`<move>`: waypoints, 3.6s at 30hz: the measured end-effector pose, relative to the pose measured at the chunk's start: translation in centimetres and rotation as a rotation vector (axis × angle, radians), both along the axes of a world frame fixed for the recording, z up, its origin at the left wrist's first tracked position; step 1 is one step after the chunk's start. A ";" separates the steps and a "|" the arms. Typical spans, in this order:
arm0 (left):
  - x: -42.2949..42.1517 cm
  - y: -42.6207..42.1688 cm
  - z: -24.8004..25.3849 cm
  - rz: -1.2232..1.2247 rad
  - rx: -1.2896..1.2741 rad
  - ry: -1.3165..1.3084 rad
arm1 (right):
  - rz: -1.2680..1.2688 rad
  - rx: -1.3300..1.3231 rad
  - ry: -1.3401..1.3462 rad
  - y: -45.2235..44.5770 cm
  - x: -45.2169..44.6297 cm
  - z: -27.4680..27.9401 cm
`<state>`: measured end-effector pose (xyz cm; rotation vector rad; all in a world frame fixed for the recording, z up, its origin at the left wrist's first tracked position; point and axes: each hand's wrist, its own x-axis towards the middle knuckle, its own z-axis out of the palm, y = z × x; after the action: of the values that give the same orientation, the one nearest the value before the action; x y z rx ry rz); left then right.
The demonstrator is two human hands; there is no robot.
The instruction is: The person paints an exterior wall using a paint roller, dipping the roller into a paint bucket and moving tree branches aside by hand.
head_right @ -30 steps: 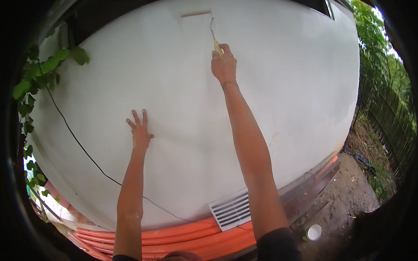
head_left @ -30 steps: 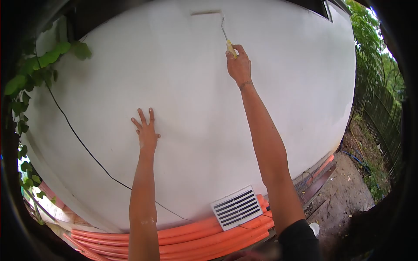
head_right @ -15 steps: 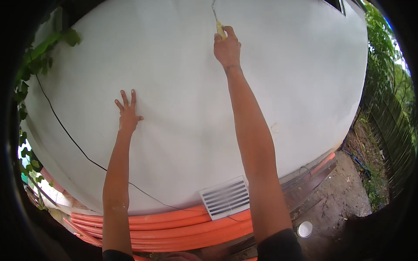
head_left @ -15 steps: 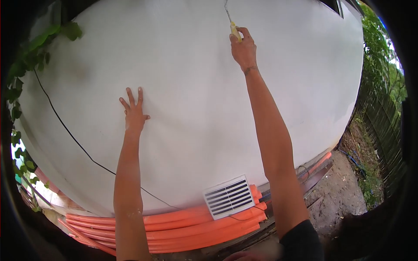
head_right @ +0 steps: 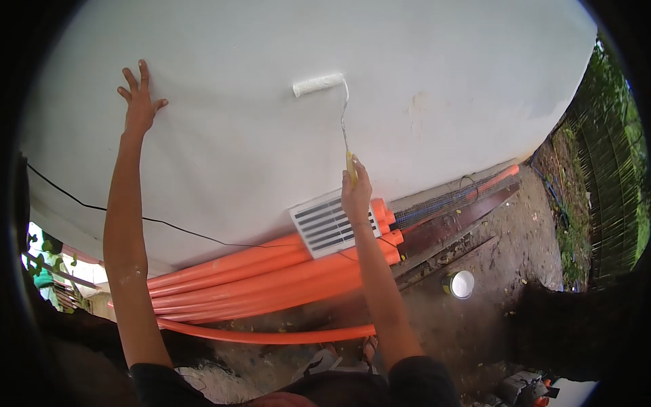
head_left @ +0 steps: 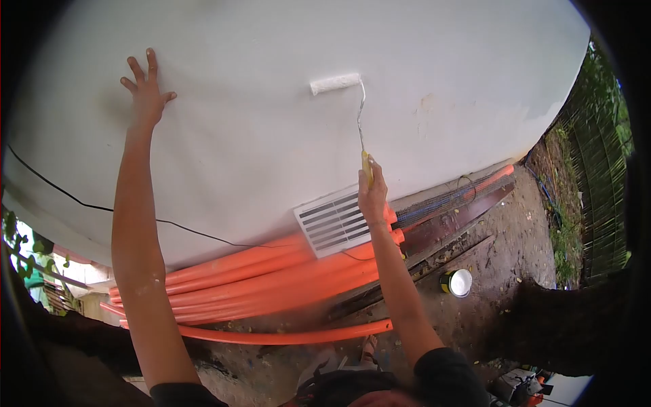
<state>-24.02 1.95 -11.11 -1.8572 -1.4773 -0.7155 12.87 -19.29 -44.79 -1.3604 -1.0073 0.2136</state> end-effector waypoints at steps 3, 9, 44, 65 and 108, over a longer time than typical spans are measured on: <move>-0.2 0.1 -0.3 -0.001 0.004 0.021 | 0.003 -0.054 -0.004 -1.1 0.0 -6.8; -0.3 0.3 -0.3 0.003 0.022 0.041 | 0.034 -0.143 0.063 -3.1 0.0 -14.3; 1.3 -2.7 1.0 0.253 -0.188 0.064 | -0.073 0.353 -0.230 10.7 -6.9 55.0; -2.4 -3.2 1.5 0.094 -0.167 0.183 | -0.021 0.159 -0.112 7.0 -8.9 24.1; -16.4 1.5 -3.3 0.106 -0.014 0.036 | 0.076 0.106 0.105 3.6 -23.1 -1.4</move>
<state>-40.42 3.47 -14.41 -1.7780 -1.5489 -0.6191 -10.21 -15.66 -46.16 -1.2034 -0.9696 0.2820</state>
